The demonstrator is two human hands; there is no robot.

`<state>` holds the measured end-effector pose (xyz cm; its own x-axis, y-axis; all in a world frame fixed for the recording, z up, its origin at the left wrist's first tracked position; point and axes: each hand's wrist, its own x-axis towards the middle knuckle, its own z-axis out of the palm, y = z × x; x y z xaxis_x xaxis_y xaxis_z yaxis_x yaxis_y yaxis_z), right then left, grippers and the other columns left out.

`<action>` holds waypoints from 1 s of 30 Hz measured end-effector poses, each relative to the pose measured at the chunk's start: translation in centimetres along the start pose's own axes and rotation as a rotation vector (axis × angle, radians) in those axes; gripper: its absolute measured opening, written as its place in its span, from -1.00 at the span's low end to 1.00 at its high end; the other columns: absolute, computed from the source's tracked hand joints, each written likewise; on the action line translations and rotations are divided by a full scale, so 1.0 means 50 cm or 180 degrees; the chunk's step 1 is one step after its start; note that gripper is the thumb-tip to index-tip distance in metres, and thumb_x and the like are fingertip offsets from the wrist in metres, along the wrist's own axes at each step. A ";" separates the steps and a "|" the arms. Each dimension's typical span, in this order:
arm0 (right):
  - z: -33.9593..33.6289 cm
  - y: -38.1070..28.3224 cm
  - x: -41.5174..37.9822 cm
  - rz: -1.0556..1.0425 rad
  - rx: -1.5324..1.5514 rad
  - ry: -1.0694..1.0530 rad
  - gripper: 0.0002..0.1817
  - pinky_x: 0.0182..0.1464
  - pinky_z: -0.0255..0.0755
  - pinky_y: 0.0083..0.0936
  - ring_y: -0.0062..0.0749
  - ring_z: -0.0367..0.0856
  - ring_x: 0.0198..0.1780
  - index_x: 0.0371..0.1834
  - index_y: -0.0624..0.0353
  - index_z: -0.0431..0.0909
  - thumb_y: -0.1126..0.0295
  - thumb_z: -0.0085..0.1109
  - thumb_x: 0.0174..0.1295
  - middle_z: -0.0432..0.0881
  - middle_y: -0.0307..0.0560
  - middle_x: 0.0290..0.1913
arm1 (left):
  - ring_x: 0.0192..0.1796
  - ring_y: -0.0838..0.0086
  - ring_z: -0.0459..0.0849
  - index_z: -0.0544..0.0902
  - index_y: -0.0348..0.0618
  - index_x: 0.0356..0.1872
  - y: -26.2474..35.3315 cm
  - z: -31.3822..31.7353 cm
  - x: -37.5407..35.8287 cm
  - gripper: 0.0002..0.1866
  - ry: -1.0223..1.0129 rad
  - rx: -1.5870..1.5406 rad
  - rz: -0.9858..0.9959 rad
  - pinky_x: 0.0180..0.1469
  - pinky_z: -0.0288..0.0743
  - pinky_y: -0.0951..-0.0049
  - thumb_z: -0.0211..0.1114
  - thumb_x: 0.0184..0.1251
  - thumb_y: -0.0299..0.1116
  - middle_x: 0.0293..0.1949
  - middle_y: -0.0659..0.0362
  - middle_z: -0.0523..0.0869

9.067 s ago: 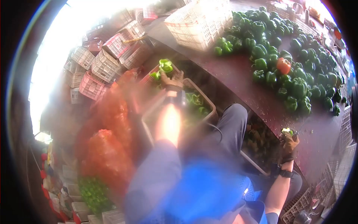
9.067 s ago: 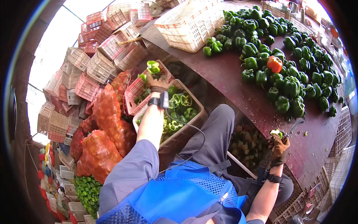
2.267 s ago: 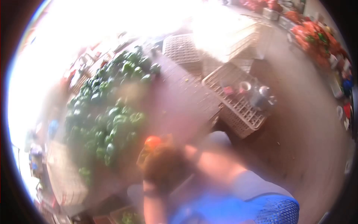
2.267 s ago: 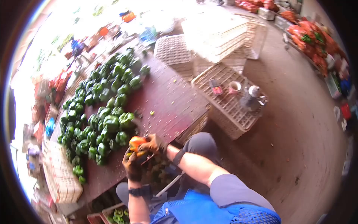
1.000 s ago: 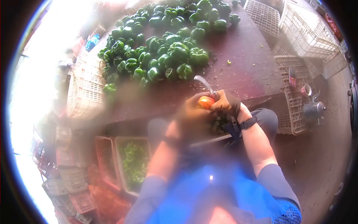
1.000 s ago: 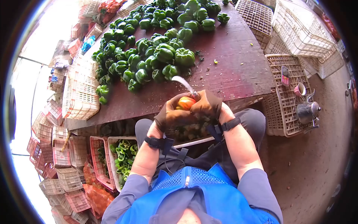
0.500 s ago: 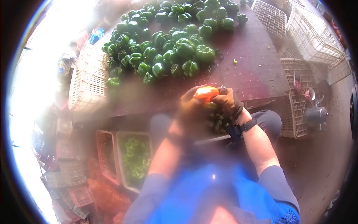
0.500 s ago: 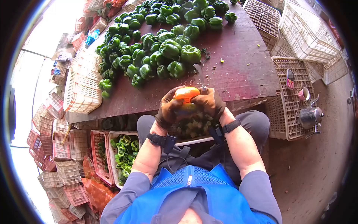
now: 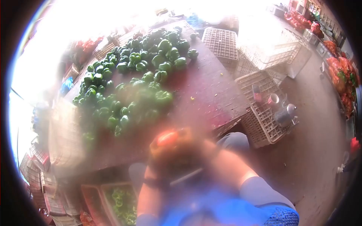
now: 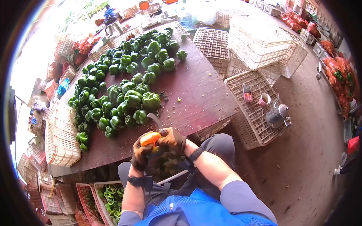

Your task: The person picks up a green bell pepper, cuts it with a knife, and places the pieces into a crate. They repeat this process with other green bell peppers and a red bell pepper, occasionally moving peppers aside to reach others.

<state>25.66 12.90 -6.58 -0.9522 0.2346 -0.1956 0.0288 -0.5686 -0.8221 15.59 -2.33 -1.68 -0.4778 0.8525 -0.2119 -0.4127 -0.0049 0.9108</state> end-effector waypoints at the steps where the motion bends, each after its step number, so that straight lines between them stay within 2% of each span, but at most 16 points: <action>1: -0.010 0.009 0.001 -0.0134 0.0095 -0.0156 -0.77 -0.26 0.55 -0.58 -0.59 0.63 -0.30 -0.13 0.28 0.69 0.56 0.34 0.10 0.71 -0.25 -0.27 | 0.13 0.33 0.69 0.55 -0.32 0.25 0.010 0.005 -0.006 -0.40 0.0021 0.0219 0.0069 0.28 0.53 0.31 0.27 0.09 -0.40 0.12 0.06 0.71; 2: -0.004 -0.006 -0.012 -0.0212 0.0089 -0.0250 -0.76 -0.26 0.54 -0.58 -0.59 0.63 -0.28 -0.14 0.29 0.69 0.56 0.33 0.10 0.71 -0.24 -0.27 | 0.13 0.30 0.69 0.56 -0.33 0.24 0.012 -0.004 -0.006 -0.40 -0.0075 0.0445 0.0214 0.26 0.55 0.29 0.26 0.09 -0.36 0.11 0.04 0.71; 3: -0.009 -0.008 -0.009 -0.0373 -0.0156 -0.0400 -0.76 -0.27 0.53 -0.58 -0.61 0.62 -0.27 -0.14 0.29 0.69 0.52 0.35 0.10 0.71 -0.24 -0.26 | 0.13 0.26 0.70 0.55 -0.33 0.25 0.007 -0.012 -0.011 -0.39 -0.0187 -0.0011 -0.0028 0.26 0.56 0.26 0.25 0.12 -0.27 0.11 0.01 0.71; 5: -0.010 -0.004 -0.010 -0.0449 -0.0382 -0.0307 -0.75 -0.36 0.51 -0.59 -0.62 0.62 -0.37 -0.14 0.30 0.69 0.48 0.35 0.10 0.71 -0.23 -0.32 | 0.13 0.24 0.70 0.54 -0.32 0.25 -0.012 -0.034 -0.008 -0.37 -0.0444 -0.0055 0.0021 0.26 0.56 0.24 0.22 0.16 -0.17 0.11 -0.01 0.70; 7: -0.016 0.004 -0.005 -0.0391 -0.0924 -0.0166 -0.75 -0.40 0.50 -0.62 -0.62 0.62 -0.43 -0.13 0.30 0.69 0.46 0.35 0.12 0.71 -0.22 -0.36 | 0.13 0.24 0.70 0.53 -0.31 0.26 -0.028 -0.033 -0.011 -0.35 -0.0408 -0.0624 -0.0120 0.26 0.56 0.25 0.20 0.19 -0.10 0.12 -0.02 0.69; 9: -0.018 0.018 0.000 -0.0433 -0.1092 -0.0086 -0.75 -0.39 0.53 -0.61 -0.60 0.64 -0.43 -0.12 0.31 0.68 0.46 0.34 0.13 0.72 -0.20 -0.37 | 0.11 0.22 0.71 0.51 -0.32 0.27 -0.044 -0.034 -0.001 -0.33 -0.0302 -0.0604 0.0178 0.23 0.57 0.26 0.22 0.20 -0.06 0.13 -0.04 0.68; 12: -0.008 0.009 0.007 -0.0537 -0.0938 0.0098 -0.76 -0.30 0.60 -0.55 -0.56 0.67 -0.35 -0.13 0.31 0.68 0.49 0.33 0.12 0.73 -0.16 -0.32 | 0.09 0.26 0.72 0.55 -0.32 0.25 -0.051 -0.015 -0.003 -0.42 -0.0121 0.0449 0.0642 0.21 0.59 0.29 0.28 0.22 -0.22 0.11 -0.02 0.70; 13: -0.004 0.002 0.009 -0.0481 -0.0829 0.0228 -0.76 -0.27 0.61 -0.53 -0.54 0.68 -0.33 -0.14 0.32 0.67 0.50 0.33 0.12 0.73 -0.15 -0.31 | 0.08 0.28 0.72 0.56 -0.31 0.24 -0.053 -0.008 -0.003 -0.45 -0.0010 0.0459 0.0706 0.21 0.60 0.30 0.30 0.22 -0.29 0.11 -0.01 0.71; 15: 0.004 0.002 0.013 -0.0046 -0.0547 0.0703 -0.77 -0.23 0.62 -0.51 -0.52 0.69 -0.30 -0.15 0.31 0.67 0.52 0.34 0.10 0.74 -0.13 -0.28 | 0.08 0.32 0.72 0.57 -0.31 0.24 -0.058 -0.002 -0.002 -0.48 0.0169 0.0176 0.0758 0.20 0.60 0.33 0.34 0.22 -0.42 0.10 0.01 0.72; 18: -0.011 0.041 0.036 -0.0253 -0.0998 0.0955 -0.80 -0.24 0.59 -0.54 -0.55 0.66 -0.31 -0.21 0.28 0.67 0.48 0.40 0.10 0.72 -0.19 -0.31 | 0.08 0.44 0.70 0.58 -0.29 0.24 -0.068 0.007 -0.003 -0.49 0.0253 -0.0636 0.0864 0.17 0.60 0.40 0.40 0.21 -0.57 0.11 0.09 0.72; 20: -0.014 0.057 0.045 -0.0347 -0.1029 0.1090 -0.82 -0.26 0.58 -0.55 -0.58 0.64 -0.33 -0.26 0.26 0.67 0.45 0.42 0.11 0.71 -0.22 -0.34 | 0.07 0.46 0.70 0.58 -0.29 0.24 -0.065 -0.002 -0.006 -0.50 -0.0054 -0.1272 0.0652 0.16 0.60 0.43 0.39 0.23 -0.57 0.11 0.10 0.72; 22: -0.015 0.065 0.051 -0.0399 -0.0846 0.1179 -0.82 -0.30 0.54 -0.56 -0.62 0.61 -0.36 -0.31 0.23 0.66 0.41 0.45 0.11 0.70 -0.26 -0.38 | 0.07 0.48 0.70 0.58 -0.28 0.24 -0.092 -0.005 -0.005 -0.49 0.0560 -0.0512 0.0865 0.16 0.60 0.46 0.40 0.23 -0.58 0.09 0.11 0.73; 25: -0.087 0.090 0.086 -0.0268 -0.0937 0.1202 -0.84 -0.39 0.46 -0.58 -0.68 0.54 -0.42 -0.35 0.20 0.65 0.41 0.46 0.12 0.67 -0.29 -0.42 | 0.05 0.47 0.71 0.58 -0.28 0.23 -0.085 -0.003 -0.017 -0.50 0.1087 -0.0203 0.1286 0.16 0.60 0.46 0.40 0.23 -0.57 0.08 0.08 0.74; 26: -0.060 0.057 0.067 -0.0350 -0.0945 0.1199 -0.86 -0.44 0.37 -0.60 -0.70 0.48 -0.47 -0.36 0.19 0.66 0.41 0.45 0.13 0.65 -0.33 -0.46 | 0.05 0.39 0.73 0.58 -0.30 0.21 -0.053 0.003 -0.027 -0.52 0.0975 -0.0422 0.1240 0.16 0.63 0.39 0.39 0.23 -0.56 0.06 0.04 0.74; 29: -0.041 0.059 0.063 -0.0337 -0.1232 0.0991 -0.88 -0.41 0.38 -0.61 -0.65 0.50 -0.47 -0.30 0.19 0.68 0.48 0.38 0.09 0.63 -0.33 -0.46 | 0.04 0.29 0.74 0.58 -0.32 0.19 -0.080 -0.095 -0.002 -0.56 0.0879 -0.0873 0.1279 0.15 0.67 0.24 0.36 0.27 -0.51 0.04 0.01 0.74; 30: -0.033 0.070 0.065 -0.0493 -0.0984 0.0802 -0.89 -0.45 0.37 -0.59 -0.62 0.51 -0.50 -0.31 0.18 0.68 0.50 0.35 0.08 0.61 -0.31 -0.49 | 0.04 0.22 0.75 0.59 -0.32 0.18 -0.045 -0.101 -0.026 -0.57 0.0831 -0.0972 0.1008 0.13 0.70 0.12 0.33 0.29 -0.44 0.04 -0.02 0.73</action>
<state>23.18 12.96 -10.99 -0.8496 0.5056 -0.1502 0.0176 -0.2575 -0.9661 13.20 -6.06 -5.27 -0.7778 0.6257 -0.0594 -0.4056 -0.4276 0.8079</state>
